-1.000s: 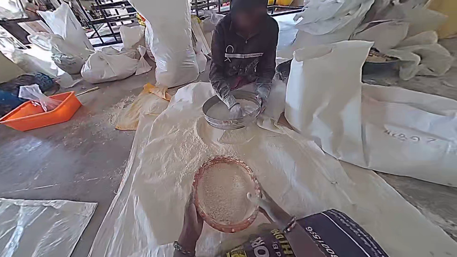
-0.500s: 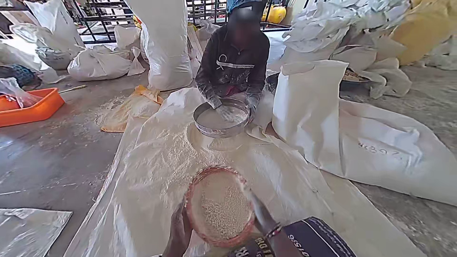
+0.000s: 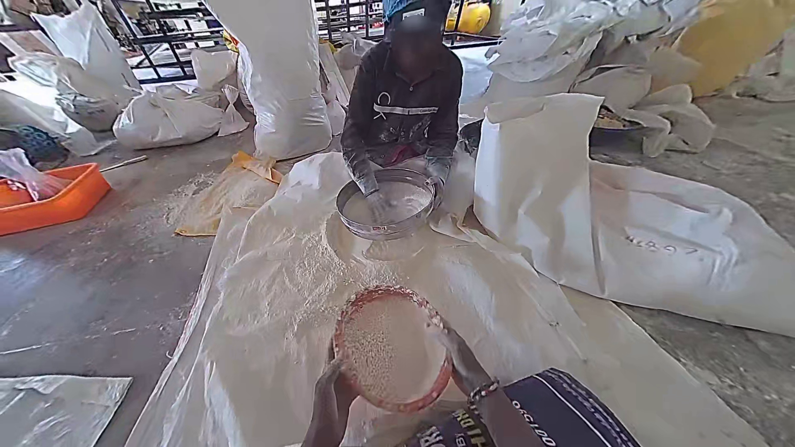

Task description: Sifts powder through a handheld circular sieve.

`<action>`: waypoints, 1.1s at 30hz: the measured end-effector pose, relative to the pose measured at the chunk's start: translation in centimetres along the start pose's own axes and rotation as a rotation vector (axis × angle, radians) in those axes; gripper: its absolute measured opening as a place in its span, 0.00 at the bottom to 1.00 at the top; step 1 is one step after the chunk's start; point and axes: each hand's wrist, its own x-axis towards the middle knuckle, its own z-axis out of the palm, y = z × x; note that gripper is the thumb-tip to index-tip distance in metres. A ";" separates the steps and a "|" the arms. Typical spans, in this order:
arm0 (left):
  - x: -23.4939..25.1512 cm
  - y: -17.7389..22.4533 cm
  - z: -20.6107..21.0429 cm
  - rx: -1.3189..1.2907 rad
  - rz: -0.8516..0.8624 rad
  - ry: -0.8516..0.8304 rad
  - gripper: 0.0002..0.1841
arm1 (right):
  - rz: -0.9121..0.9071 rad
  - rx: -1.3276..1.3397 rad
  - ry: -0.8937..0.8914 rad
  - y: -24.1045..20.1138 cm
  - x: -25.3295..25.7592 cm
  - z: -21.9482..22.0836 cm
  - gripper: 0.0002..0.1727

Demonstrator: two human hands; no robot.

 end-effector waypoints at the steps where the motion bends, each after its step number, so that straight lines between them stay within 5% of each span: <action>1: 0.0 0.0 0.1 -0.002 -0.007 -0.030 0.27 | 0.004 0.027 0.016 0.3 0.1 -0.3 0.28; 5: 1.2 0.0 -0.4 -0.069 0.087 0.194 0.18 | -0.021 -0.088 -0.154 1.0 -1.7 1.6 0.52; 8: 0.2 0.4 -0.1 -0.008 0.037 -0.018 0.27 | -0.034 -0.040 0.007 0.0 -1.2 0.8 0.31; 10: 0.0 0.6 -0.3 0.024 0.046 -0.109 0.29 | -0.034 0.051 0.075 -0.2 -0.8 0.6 0.26; 14: 0.5 0.9 0.1 -0.018 0.089 0.184 0.20 | -0.129 -0.090 -0.153 0.8 -1.6 1.0 0.57; 18: -0.4 0.4 -0.1 0.015 0.021 -0.140 0.30 | -0.120 0.071 0.059 0.3 -0.7 -0.2 0.27; 22: 0.9 1.1 -0.1 -0.063 0.075 0.191 0.20 | -0.185 -0.147 -0.184 0.8 -1.7 1.0 0.55; 24: 0.5 0.9 0.2 -0.029 0.062 0.137 0.20 | -0.187 -0.200 -0.115 0.3 -1.3 0.5 0.45; 26: -0.5 0.5 -0.3 0.034 0.019 -0.103 0.28 | -0.126 -0.164 0.060 0.5 -0.7 -0.3 0.28; 28: 0.0 0.3 -0.5 0.038 0.031 -0.063 0.28 | -0.107 -0.125 0.032 0.7 -1.1 -0.4 0.31; 31: 1.0 1.3 -0.4 -0.074 0.063 0.213 0.20 | -0.167 -0.153 -0.166 1.3 -1.5 1.4 0.51; 33: 0.4 0.9 -0.2 -0.060 0.024 0.048 0.22 | -0.161 -0.196 -0.055 0.9 -0.7 0.4 0.39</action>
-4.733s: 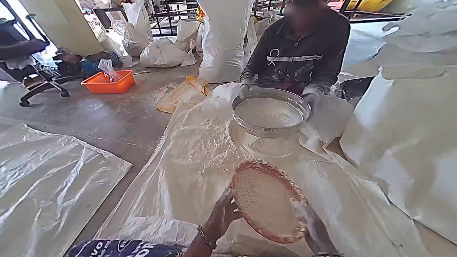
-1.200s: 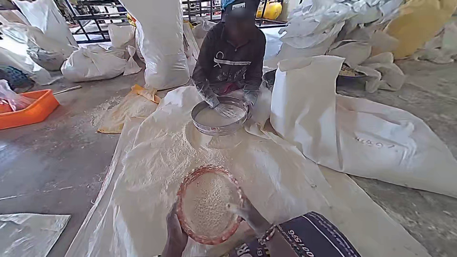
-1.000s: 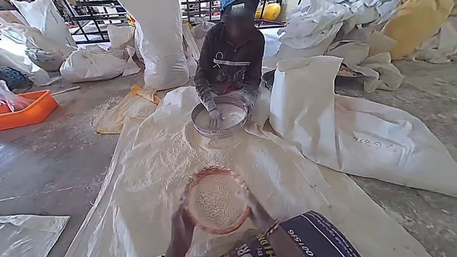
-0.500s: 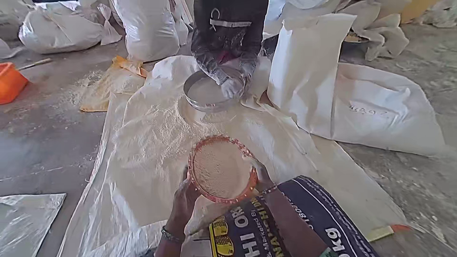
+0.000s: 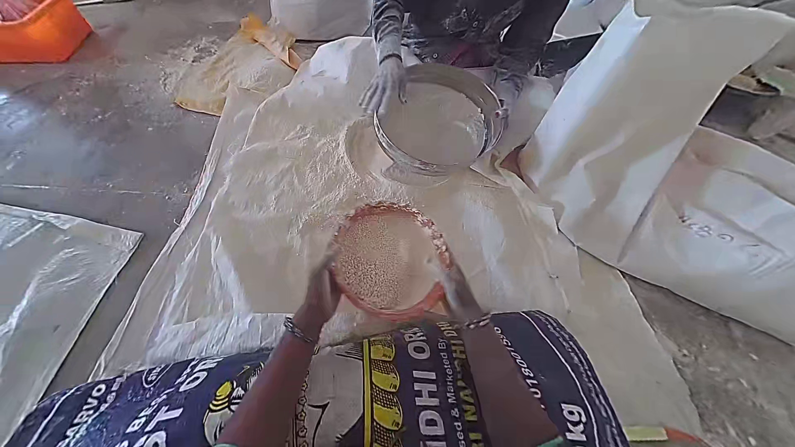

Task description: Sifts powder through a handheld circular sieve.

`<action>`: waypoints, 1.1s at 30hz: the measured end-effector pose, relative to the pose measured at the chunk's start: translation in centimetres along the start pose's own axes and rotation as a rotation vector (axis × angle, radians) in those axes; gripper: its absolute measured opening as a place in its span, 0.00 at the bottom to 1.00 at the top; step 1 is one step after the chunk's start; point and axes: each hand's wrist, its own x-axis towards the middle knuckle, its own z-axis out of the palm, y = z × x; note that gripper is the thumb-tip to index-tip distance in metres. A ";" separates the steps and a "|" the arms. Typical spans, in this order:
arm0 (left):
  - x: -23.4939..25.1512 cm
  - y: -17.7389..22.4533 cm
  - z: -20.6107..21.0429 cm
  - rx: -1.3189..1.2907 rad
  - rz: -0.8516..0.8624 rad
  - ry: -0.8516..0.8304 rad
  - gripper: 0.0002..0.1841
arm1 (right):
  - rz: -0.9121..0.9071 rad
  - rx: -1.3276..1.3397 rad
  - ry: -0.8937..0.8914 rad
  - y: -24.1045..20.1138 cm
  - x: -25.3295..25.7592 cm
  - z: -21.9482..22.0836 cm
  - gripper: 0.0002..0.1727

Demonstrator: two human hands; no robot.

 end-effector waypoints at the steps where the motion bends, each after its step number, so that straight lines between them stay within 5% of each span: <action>1: -0.3 -0.4 -0.1 0.010 -0.034 -0.154 0.27 | 0.033 0.003 0.078 -0.2 0.6 -0.8 0.30; 3: -0.2 -0.6 -0.2 0.013 -0.072 -0.218 0.30 | 0.050 0.028 0.128 0.0 0.8 -1.5 0.27; 5: 0.5 0.0 -0.2 -0.009 -0.016 0.067 0.20 | 0.015 -0.001 -0.067 0.2 -0.2 -0.3 0.39; 7: 0.8 0.2 -0.5 -0.015 -0.010 0.173 0.18 | -0.017 -0.019 -0.154 0.3 -0.6 0.7 0.49; 11: -0.6 -0.5 -0.2 0.058 -0.152 -0.270 0.33 | 0.079 0.188 0.193 -0.3 1.0 -1.5 0.23; 12: -0.6 -0.5 -0.2 0.057 -0.133 -0.215 0.30 | 0.072 0.201 0.174 -0.3 0.8 -1.6 0.23; 15: 0.2 0.1 0.1 -0.024 -0.043 0.134 0.19 | 0.006 0.120 -0.115 0.3 -0.2 -0.2 0.46; 16: 0.0 -0.1 0.0 -0.016 -0.045 0.096 0.20 | -0.001 0.105 -0.098 0.4 0.0 -0.3 0.48; 19: -0.4 -1.0 -0.5 0.083 -0.102 -0.296 0.37 | 0.084 0.171 0.155 0.2 1.1 -1.6 0.26; 21: 0.2 -1.1 -0.6 0.088 -0.023 -0.172 0.29 | 0.055 0.142 0.078 0.3 0.9 -1.5 0.30; 24: 1.0 -0.6 -0.5 -0.005 0.029 0.093 0.21 | 0.036 0.048 -0.102 0.1 -0.1 0.3 0.49; 28: -0.2 -1.1 -0.9 0.024 -0.092 -0.350 0.36 | 0.107 0.172 0.187 0.7 1.5 -1.5 0.24; 31: 0.8 -0.6 -0.4 -0.030 -0.004 0.048 0.19 | 0.032 0.107 -0.071 0.4 0.1 -0.1 0.38; 33: 0.4 -0.5 -0.2 0.023 -0.004 0.111 0.18 | 0.011 0.056 -0.121 0.6 -0.2 0.3 0.48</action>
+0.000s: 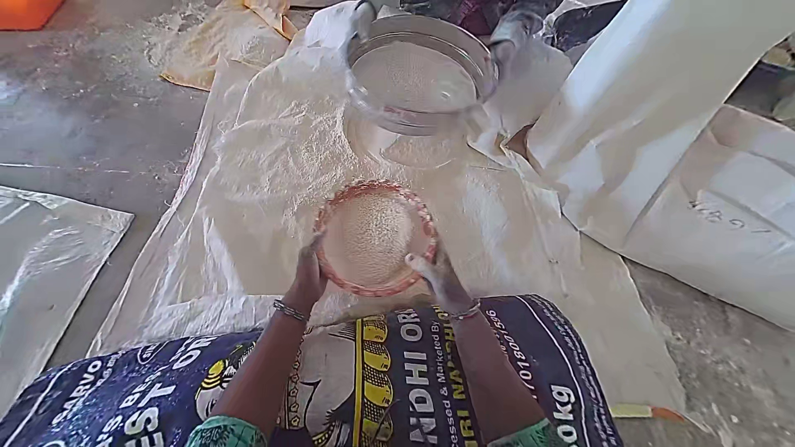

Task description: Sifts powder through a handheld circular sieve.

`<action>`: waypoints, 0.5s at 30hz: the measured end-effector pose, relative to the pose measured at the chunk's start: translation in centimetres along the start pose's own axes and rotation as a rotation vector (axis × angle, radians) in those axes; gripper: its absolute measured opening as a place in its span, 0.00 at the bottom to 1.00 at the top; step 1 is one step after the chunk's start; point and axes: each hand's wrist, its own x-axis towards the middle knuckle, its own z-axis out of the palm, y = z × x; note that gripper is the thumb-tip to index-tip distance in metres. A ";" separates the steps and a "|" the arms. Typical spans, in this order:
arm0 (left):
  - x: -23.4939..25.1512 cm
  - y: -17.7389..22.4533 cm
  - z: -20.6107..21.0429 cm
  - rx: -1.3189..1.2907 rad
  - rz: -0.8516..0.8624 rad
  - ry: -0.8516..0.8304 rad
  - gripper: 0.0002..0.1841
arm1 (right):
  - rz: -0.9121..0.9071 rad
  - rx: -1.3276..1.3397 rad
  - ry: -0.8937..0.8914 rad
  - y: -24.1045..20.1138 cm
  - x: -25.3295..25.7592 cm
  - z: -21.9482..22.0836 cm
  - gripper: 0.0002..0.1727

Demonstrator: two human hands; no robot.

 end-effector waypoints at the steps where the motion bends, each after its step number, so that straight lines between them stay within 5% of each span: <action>1: -0.5 0.0 0.1 0.063 -0.005 -0.098 0.21 | 0.005 0.010 0.073 0.0 0.5 -0.4 0.43; 3: -0.8 -0.1 0.1 0.133 -0.088 -0.330 0.39 | 0.034 0.063 0.192 0.1 1.5 -1.8 0.35; 7: -0.6 -0.1 1.0 0.151 -0.189 -0.065 0.32 | -0.031 -0.056 0.207 -0.8 0.8 0.0 0.43; 11: -1.0 -0.5 1.4 0.165 -0.134 -0.048 0.33 | -0.274 -0.600 0.229 -1.7 0.3 -1.6 0.51; 13: -0.9 -0.7 1.6 0.153 -0.123 -0.041 0.34 | -0.378 -0.711 0.129 -2.9 0.0 -1.3 0.46; 15: -1.1 -0.9 1.9 0.126 -0.101 -0.052 0.34 | -0.204 -0.790 -0.145 -4.6 0.3 -0.3 0.48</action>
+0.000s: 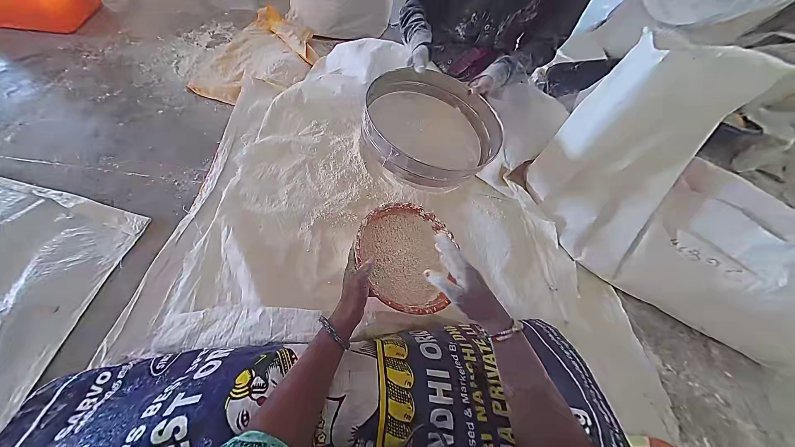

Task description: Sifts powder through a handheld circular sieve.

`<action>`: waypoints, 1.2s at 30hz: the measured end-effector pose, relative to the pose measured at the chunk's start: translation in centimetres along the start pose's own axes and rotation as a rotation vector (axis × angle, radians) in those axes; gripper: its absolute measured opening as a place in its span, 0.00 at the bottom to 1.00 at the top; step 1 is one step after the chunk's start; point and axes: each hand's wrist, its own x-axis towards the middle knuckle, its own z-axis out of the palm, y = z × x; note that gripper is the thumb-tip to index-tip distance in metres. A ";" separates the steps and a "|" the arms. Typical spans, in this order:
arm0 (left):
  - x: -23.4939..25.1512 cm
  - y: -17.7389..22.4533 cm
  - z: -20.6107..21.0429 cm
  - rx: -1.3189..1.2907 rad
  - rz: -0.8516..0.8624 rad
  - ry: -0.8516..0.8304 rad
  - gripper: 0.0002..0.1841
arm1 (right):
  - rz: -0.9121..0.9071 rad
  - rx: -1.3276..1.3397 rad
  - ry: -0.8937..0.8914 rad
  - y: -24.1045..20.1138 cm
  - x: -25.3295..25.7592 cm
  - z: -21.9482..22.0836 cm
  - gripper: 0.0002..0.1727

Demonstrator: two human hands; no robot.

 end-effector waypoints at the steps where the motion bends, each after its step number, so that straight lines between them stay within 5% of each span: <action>1: 0.0 0.1 0.0 -0.007 0.032 -0.003 0.33 | 0.062 -0.058 -0.150 -1.0 1.2 -0.1 0.51; 6: -0.4 0.8 -0.1 -0.060 0.141 -0.018 0.29 | 0.132 -0.254 -0.347 -5.4 7.1 2.9 0.54; 10: -0.3 1.7 -0.9 -0.093 0.201 -0.030 0.29 | -0.073 -0.355 -0.468 -9.6 5.4 5.4 0.37; 15: -0.4 2.5 -1.3 -0.015 0.188 -0.037 0.28 | -0.182 -0.597 -0.569 -8.6 2.8 3.2 0.20; 20: -0.5 2.9 -0.9 0.049 0.175 -0.046 0.29 | -0.026 -0.477 -0.051 -6.2 5.6 -0.4 0.20; 23: -0.4 2.9 -1.0 0.076 0.166 -0.050 0.27 | 0.097 -0.435 -0.163 -8.5 7.8 1.0 0.27; 26: 0.0 3.0 -1.4 0.031 0.164 -0.040 0.26 | -0.045 -0.357 -0.374 -9.1 7.4 4.6 0.35; 31: 0.4 3.0 -1.7 0.074 0.169 -0.019 0.26 | -0.256 -0.531 -0.703 -8.4 4.1 3.7 0.23; 36: 0.7 2.8 -0.9 0.110 0.172 -0.028 0.27 | -0.128 -0.727 -0.563 -7.2 5.1 -1.2 0.23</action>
